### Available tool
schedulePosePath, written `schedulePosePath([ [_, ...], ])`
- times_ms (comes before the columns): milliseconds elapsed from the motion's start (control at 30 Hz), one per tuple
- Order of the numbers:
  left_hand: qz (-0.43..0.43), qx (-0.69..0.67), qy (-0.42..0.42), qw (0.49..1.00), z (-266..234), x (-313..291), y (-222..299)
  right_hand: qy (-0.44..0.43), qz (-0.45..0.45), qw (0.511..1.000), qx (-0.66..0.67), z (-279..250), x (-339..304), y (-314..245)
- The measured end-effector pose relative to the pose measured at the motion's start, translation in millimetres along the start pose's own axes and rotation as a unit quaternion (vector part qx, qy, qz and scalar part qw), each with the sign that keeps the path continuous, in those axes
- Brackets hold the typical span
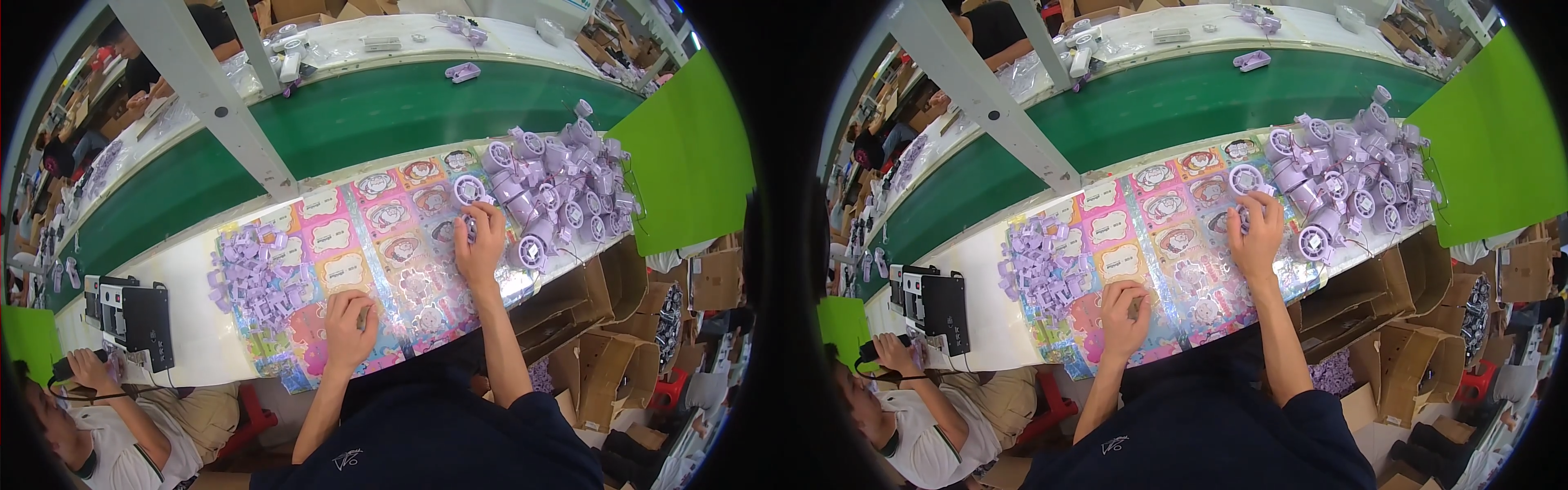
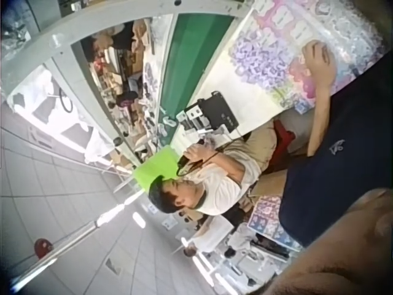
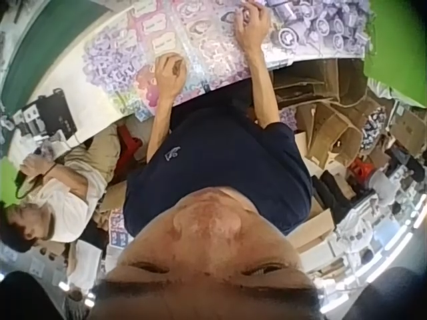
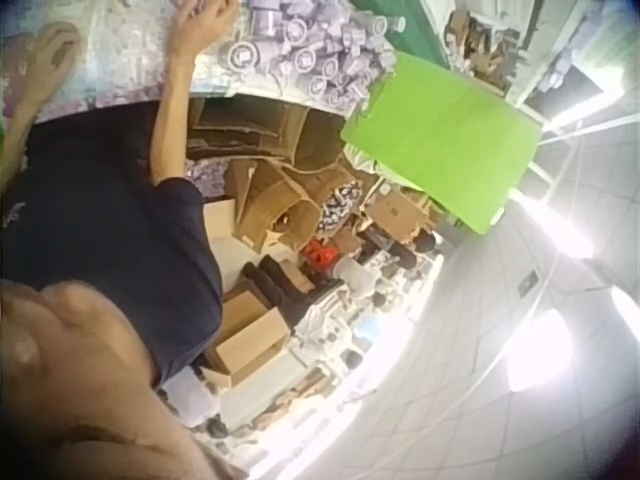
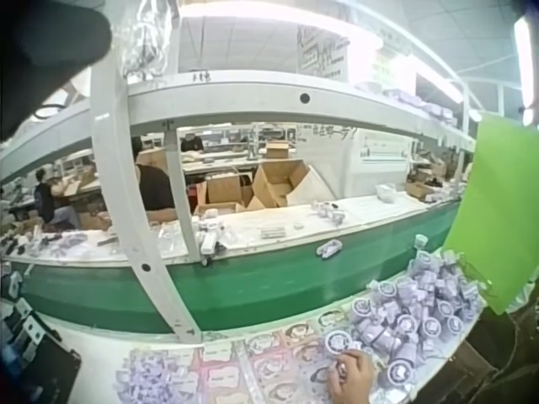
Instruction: The person assembles small portable fans by hand, attaching plastic brackets and fan heads to handles and casings. The person gathers additional plastic pieces from a cardboard box and places assembled fan units onto the conveyor belt.
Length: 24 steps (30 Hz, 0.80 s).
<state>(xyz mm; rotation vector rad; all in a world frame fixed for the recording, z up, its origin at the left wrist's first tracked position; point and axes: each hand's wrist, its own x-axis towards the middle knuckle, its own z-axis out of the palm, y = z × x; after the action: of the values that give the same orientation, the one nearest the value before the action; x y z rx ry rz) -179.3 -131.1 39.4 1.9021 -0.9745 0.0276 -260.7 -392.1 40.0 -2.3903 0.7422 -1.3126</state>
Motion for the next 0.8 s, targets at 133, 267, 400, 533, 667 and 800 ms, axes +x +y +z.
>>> schedulePosePath([
  [133,-0.003,-0.003,0.001,1.000,0.6,-0.2,0.4,-0.021,0.000,1.000,0.003,-2.2,0.2,1.8],
  [267,-0.003,-0.002,0.003,1.000,-0.2,-0.6,0.4,-0.016,0.017,0.999,0.027,-5.4,3.3,-8.0],
  [400,-0.002,-0.006,0.004,1.000,1.2,-0.9,0.3,-0.025,0.034,0.999,0.000,-12.0,-8.4,-13.9],
  [533,-0.001,0.001,-0.001,1.000,-0.5,-0.1,1.4,-0.080,0.052,0.993,0.074,-16.5,-22.9,-29.6],
  [667,-0.031,0.007,0.004,0.999,5.6,9.7,4.3,-0.070,-0.083,0.994,-0.016,-21.8,-30.0,-27.2],
  [800,-0.060,0.002,0.010,0.998,18.9,54.3,-12.3,-0.076,-0.059,0.995,-0.031,-22.1,-34.7,-32.6],
])
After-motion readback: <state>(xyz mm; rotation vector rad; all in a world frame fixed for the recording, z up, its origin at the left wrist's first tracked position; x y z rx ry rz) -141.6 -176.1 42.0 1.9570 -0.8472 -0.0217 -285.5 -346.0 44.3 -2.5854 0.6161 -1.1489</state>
